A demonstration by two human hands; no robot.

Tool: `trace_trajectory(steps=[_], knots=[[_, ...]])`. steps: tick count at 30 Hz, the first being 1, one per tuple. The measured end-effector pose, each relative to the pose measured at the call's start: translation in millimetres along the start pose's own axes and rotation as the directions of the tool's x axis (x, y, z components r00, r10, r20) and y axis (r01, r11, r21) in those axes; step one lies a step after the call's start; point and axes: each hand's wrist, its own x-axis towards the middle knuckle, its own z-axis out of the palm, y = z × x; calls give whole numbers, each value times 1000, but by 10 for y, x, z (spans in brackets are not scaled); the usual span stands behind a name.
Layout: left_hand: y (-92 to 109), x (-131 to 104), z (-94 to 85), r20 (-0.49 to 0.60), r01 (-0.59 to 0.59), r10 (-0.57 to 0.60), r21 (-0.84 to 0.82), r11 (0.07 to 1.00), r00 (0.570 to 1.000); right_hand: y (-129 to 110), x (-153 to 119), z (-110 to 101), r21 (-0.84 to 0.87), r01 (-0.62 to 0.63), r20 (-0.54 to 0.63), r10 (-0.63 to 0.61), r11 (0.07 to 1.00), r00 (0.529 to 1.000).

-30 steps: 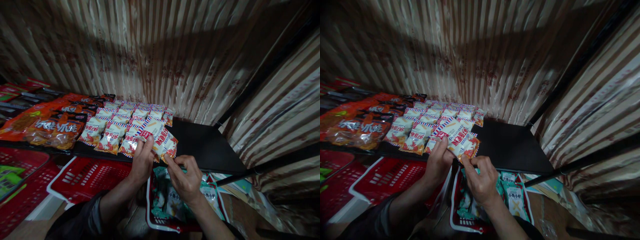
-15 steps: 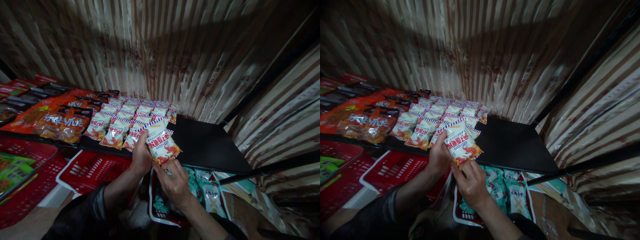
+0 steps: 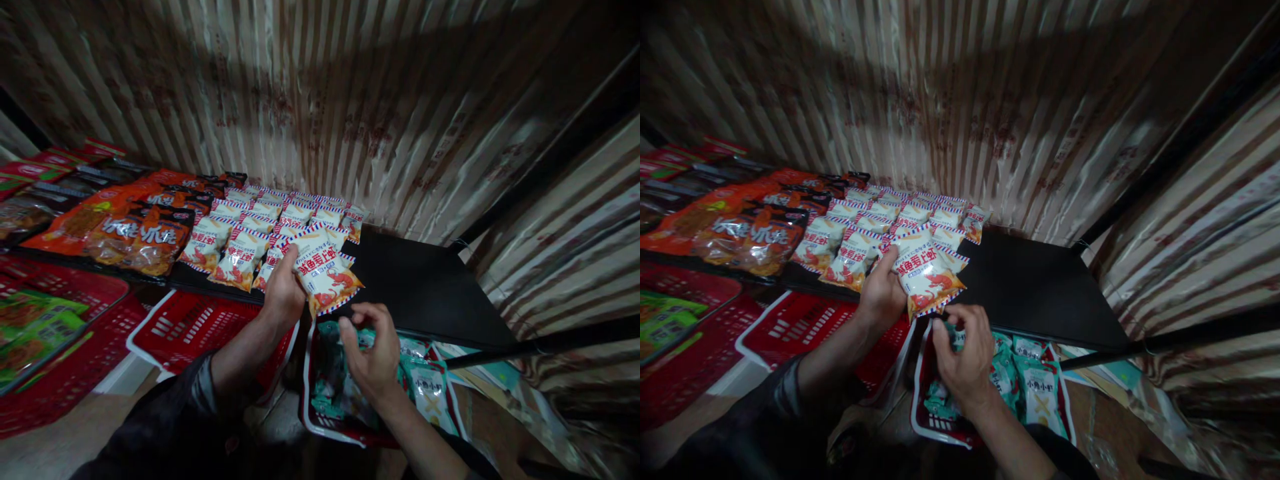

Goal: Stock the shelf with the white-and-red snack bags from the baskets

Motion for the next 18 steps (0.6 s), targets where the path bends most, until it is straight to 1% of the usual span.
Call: trace_trajectory(steps=[1, 2, 3, 4, 5, 6, 7, 8, 10, 13, 15, 18], knots=[[20, -10, 31, -19, 2, -3, -56, 998, 1000, 36, 9, 10, 75, -166, -14, 168, 983, 986], [37, -25, 60, -35, 2, -6, -91, 996, 999, 72, 20, 24, 167, -322, 8, 326, 932, 945], [49, -44, 86, -48, 7, -13, -115, 993, 999, 103, 34, 41, 264, -457, 63, 457, 849, 887], [55, -65, 107, -54, 25, -32, -136, 990, 998, 127, 48, 59, 356, -559, 137, 550, 748, 824], [55, -86, 121, -52, 46, -54, -143, 989, 997, 142, 63, 77, 437, -629, 206, 609, 643, 766], [48, -104, 130, -49, 69, -77, -142, 987, 996, 148, 77, 92, 504, -669, 256, 645, 547, 720], [37, -119, 132, -46, 93, -100, -135, 986, 994, 147, 90, 104, 558, -685, 283, 668, 469, 688], [25, -129, 129, -42, 116, -122, -124, 986, 992, 142, 101, 113, 602, -684, 290, 685, 412, 668], [9, -131, 110, -35, 142, -145, -90, 986, 989, 133, 117, 118, 663, -665, 277, 713, 343, 644], [47, -91, 68, -16, 109, -109, -24, 994, 994, 151, 125, 102, 697, -662, 299, 727, 276, 618], [119, -54, 41, 22, 68, -69, 25, 997, 997, 180, 121, 86, 694, -665, 313, 717, 275, 623], [252, -18, 21, 67, 61, -70, 128, 990, 995, 213, 110, 72, 673, -661, 295, 699, 332, 652]])
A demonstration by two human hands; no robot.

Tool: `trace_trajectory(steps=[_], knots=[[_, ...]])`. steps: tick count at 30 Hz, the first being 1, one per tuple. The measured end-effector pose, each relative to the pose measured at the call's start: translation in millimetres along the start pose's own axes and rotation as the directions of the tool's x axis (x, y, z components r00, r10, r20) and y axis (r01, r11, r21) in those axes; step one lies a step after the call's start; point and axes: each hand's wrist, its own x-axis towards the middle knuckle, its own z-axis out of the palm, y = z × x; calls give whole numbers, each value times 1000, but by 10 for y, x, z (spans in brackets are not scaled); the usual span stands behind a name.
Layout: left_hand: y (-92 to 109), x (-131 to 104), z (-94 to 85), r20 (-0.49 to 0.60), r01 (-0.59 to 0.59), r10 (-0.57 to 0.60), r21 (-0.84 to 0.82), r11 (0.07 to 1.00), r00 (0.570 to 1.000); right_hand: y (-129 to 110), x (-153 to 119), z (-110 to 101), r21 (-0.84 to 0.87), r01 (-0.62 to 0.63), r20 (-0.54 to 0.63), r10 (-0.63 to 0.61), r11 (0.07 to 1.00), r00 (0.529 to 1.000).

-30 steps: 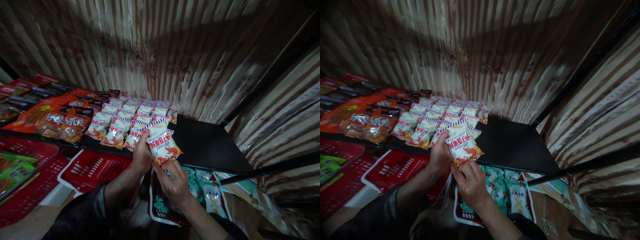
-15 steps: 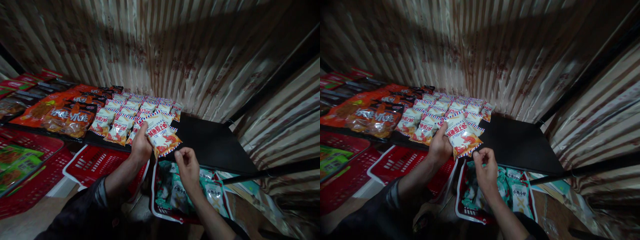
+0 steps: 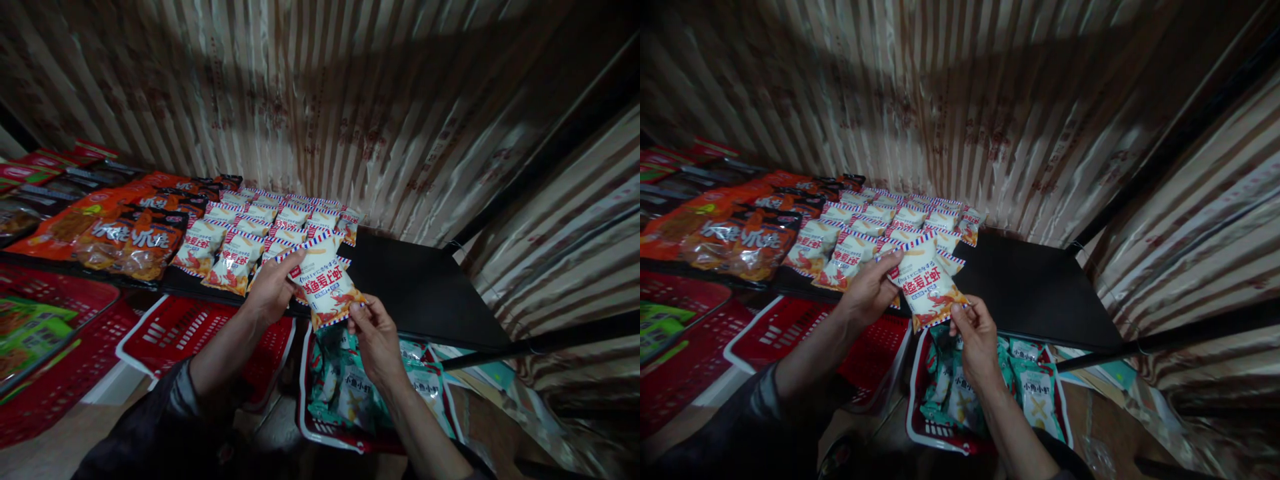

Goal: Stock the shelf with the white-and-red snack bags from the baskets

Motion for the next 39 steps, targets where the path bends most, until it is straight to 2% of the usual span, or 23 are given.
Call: trace_trajectory(steps=[4, 10, 13, 16, 20, 22, 24, 30, 35, 39], knots=[[97, -7, -2, -60, 16, -12, 79, 997, 998, 17, 4, -8, -48, 13, 7, -13, 999, 1000], [57, 6, 19, -212, -54, 68, 72, 996, 975, 81, -31, -19, -130, 53, 17, -51, 990, 999], [44, 25, 6, -241, -78, 98, 93, 993, 966, 111, -59, -21, -144, 60, 47, -54, 988, 997], [47, 24, -10, -166, -57, 73, 101, 993, 983, 107, -57, -19, -99, 30, 22, -28, 995, 999], [24, -32, 1, 86, -35, 31, 42, 998, 996, 62, -20, -14, 0, -39, -38, 39, 999, 999], [-16, -72, 24, 150, -8, 1, 46, 999, 989, 40, -11, -1, 47, -70, -58, 72, 996, 996], [-70, -101, 50, 146, 19, -31, 78, 997, 989, 27, -18, 19, 81, -86, -68, 91, 993, 994], [-178, -94, 81, -15, 45, -43, 183, 982, 999, 72, -66, 43, 74, -74, -51, 78, 995, 996], [-103, -110, 90, -74, 14, 3, 238, 971, 997, 144, -81, 20, 76, -74, -12, 75, 994, 997], [-27, -152, 113, -50, 3, 10, 266, 964, 999, 143, -82, 36, 96, -79, -13, 80, 992, 997]])
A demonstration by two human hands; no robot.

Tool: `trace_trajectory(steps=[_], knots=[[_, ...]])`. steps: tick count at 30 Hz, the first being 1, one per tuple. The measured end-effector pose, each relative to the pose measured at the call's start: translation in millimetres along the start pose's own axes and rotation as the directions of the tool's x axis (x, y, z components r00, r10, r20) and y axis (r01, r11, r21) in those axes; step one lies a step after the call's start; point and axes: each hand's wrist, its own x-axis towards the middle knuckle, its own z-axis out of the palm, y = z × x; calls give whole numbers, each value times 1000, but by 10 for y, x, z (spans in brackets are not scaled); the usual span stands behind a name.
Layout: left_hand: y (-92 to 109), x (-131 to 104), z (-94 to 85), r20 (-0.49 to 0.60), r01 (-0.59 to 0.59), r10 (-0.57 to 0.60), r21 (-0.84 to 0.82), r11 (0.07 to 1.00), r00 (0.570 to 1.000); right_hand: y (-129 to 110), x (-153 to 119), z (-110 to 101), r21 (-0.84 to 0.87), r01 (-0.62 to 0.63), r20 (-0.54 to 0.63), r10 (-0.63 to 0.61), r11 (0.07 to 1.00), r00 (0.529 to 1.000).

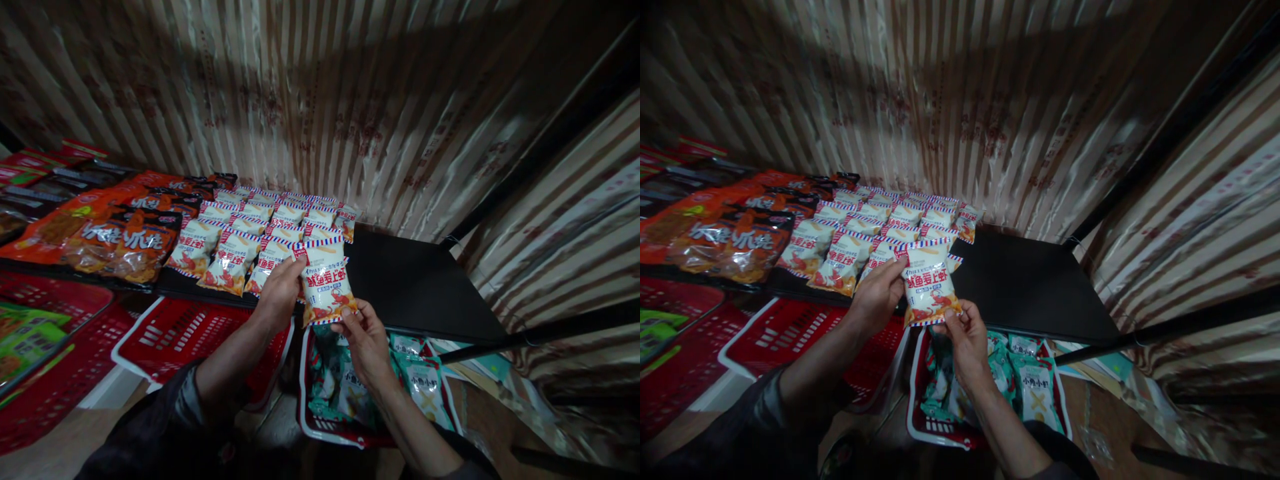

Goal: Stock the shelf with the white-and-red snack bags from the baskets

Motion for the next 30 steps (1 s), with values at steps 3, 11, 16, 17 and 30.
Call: trace_trajectory(steps=[3, 11, 16, 17, 30], knots=[[-44, -5, 4, 77, -2, 6, -49, 999, 997, -19, 8, 19, 30, 18, -41, -17, 999, 999], [-234, -28, 7, 257, 104, -104, 12, 994, 961, -28, 53, 3, 63, 115, -109, -107, 991, 988], [-304, -24, 27, 306, 82, -82, 13, 997, 948, -25, 67, -15, 46, 141, -112, -135, 989, 985], [-313, -18, 28, 294, 80, -79, 10, 997, 952, -22, 66, -18, 37, 138, -109, -133, 990, 985], [-365, -1, 34, 175, 51, -64, 75, 996, 983, 33, 47, -39, -92, 110, -41, -115, 990, 993]])
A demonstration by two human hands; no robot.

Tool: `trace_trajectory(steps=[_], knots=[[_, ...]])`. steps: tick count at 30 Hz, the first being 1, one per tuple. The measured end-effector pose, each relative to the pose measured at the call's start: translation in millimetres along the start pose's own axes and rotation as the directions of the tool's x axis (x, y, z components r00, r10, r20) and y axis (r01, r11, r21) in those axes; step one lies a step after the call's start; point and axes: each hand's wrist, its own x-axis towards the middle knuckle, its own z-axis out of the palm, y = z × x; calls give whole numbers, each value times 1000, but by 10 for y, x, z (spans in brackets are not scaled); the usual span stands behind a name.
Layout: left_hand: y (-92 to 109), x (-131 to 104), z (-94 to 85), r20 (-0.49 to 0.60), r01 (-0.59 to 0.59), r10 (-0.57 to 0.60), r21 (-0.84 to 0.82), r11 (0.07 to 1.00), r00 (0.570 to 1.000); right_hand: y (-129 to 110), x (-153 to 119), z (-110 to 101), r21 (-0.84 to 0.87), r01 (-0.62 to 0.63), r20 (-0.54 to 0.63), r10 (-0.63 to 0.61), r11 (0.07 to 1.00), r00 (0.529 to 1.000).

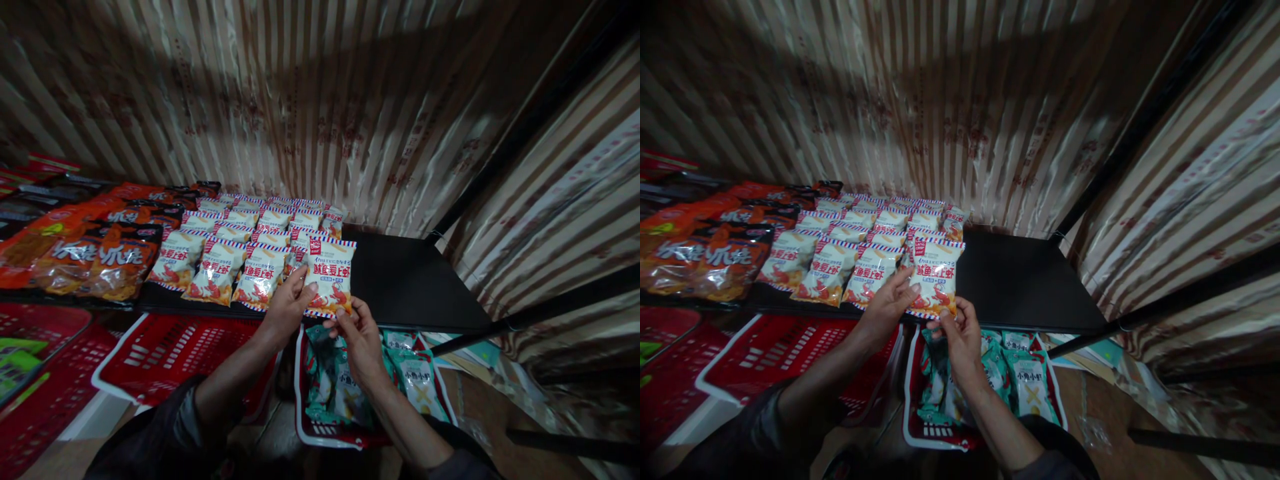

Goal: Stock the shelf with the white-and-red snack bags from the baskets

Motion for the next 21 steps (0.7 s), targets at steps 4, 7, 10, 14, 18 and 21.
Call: trace_trajectory(steps=[4, 7, 10, 14, 18, 21], knots=[[-16, -12, 24, 42, 6, -5, -22, 1000, 999, -6, 41, -50, -21, 37, -23, -38, 999, 999], [-33, -22, 38, 114, 13, -10, -31, 999, 993, -32, 84, -98, -19, 67, -47, -68, 998, 997], [-68, -21, 40, 130, 24, -19, -37, 999, 991, -54, 112, -133, -29, 85, -64, -87, 996, 994], [-134, -10, 43, 123, 20, -15, -46, 999, 992, -69, 115, -143, -37, 87, -59, -89, 996, 994], [-168, -16, 78, 82, 7, -2, -65, 998, 997, -111, 115, -162, -44, 77, -39, -79, 996, 996], [-187, -14, 104, 84, -5, 10, -62, 998, 996, -162, 144, -209, -88, 47, -17, -49, 995, 999]])
